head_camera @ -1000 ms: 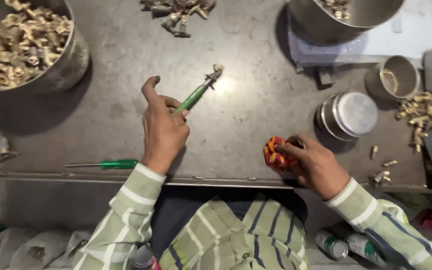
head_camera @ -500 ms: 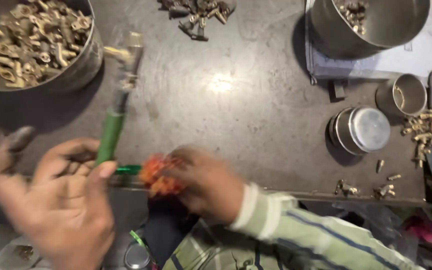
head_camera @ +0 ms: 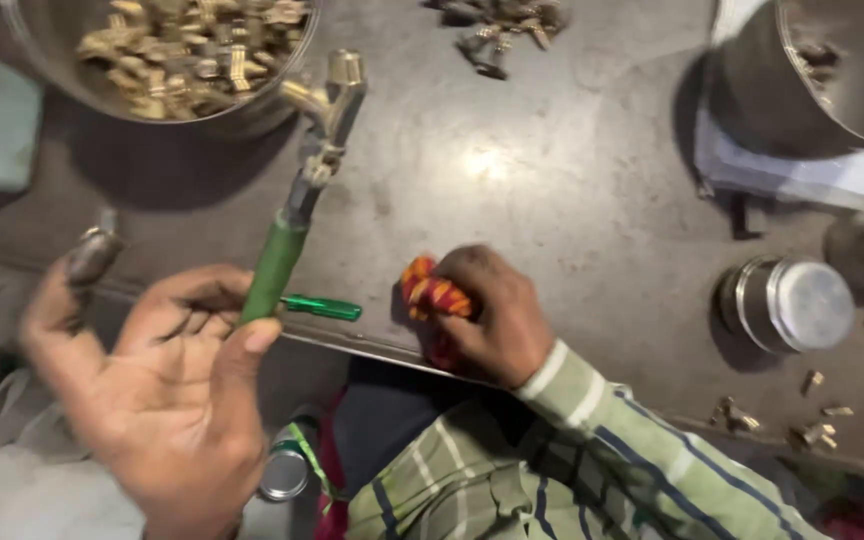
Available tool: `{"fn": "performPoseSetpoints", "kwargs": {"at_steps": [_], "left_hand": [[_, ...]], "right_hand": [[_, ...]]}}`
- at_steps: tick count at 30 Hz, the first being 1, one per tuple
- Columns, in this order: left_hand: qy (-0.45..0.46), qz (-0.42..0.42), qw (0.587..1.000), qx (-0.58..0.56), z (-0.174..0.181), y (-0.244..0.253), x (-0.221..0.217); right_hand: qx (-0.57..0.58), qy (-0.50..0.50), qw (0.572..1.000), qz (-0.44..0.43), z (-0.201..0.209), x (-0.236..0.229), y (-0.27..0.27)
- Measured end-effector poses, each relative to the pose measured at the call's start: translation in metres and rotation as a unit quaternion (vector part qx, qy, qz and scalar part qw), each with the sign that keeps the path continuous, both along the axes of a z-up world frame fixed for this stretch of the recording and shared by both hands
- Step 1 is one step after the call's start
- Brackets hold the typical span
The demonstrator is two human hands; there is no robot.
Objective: The person threads small brass fittings one at a time using a green-handled hand tap, rotating the tool into each part and setting finished pieces aside on the workbench. They briefly reach into a metal container for more parts and continue threading through the episode.
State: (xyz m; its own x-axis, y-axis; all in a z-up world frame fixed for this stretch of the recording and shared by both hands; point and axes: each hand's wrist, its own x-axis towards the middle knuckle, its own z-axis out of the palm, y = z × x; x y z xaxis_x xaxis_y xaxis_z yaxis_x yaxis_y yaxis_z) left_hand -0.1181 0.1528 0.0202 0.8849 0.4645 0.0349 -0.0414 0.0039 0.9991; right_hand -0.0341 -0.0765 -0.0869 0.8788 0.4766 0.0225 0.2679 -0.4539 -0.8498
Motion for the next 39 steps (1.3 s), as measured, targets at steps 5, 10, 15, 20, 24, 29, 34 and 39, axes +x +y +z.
{"fn": "performPoseSetpoints", "kwargs": {"at_steps": [5,10,15,20,24,29,34,39], "left_hand": [[-0.006,0.043,0.998,0.046,0.008,0.031,-0.026],[0.025,0.105,0.989,0.098,0.002,0.044,-0.035],[0.02,0.124,0.99,0.063,-0.002,0.044,-0.027],[0.025,0.116,0.992,0.035,-0.004,0.042,-0.036],[0.045,0.144,0.987,0.055,-0.013,0.049,-0.026],[0.062,0.15,0.985,0.065,-0.015,0.056,-0.019],[0.025,0.14,0.989,0.027,-0.015,0.053,-0.007],[0.046,0.16,0.984,0.056,-0.024,0.054,-0.004]], "right_hand": [[0.021,-0.061,0.991,0.121,0.011,0.017,0.045],[-0.102,0.002,0.976,0.193,-0.013,0.013,0.091],[-0.006,-0.051,0.99,0.131,0.003,0.051,0.074],[-0.117,-0.079,0.989,0.05,-0.009,0.061,-0.004],[-0.148,-0.044,0.98,0.126,-0.017,0.022,-0.039],[-0.08,-0.056,0.984,0.149,-0.026,0.027,0.056],[0.008,-0.113,0.972,0.207,-0.026,0.038,0.191],[-0.085,-0.055,0.968,0.229,0.039,0.026,0.093]]}}
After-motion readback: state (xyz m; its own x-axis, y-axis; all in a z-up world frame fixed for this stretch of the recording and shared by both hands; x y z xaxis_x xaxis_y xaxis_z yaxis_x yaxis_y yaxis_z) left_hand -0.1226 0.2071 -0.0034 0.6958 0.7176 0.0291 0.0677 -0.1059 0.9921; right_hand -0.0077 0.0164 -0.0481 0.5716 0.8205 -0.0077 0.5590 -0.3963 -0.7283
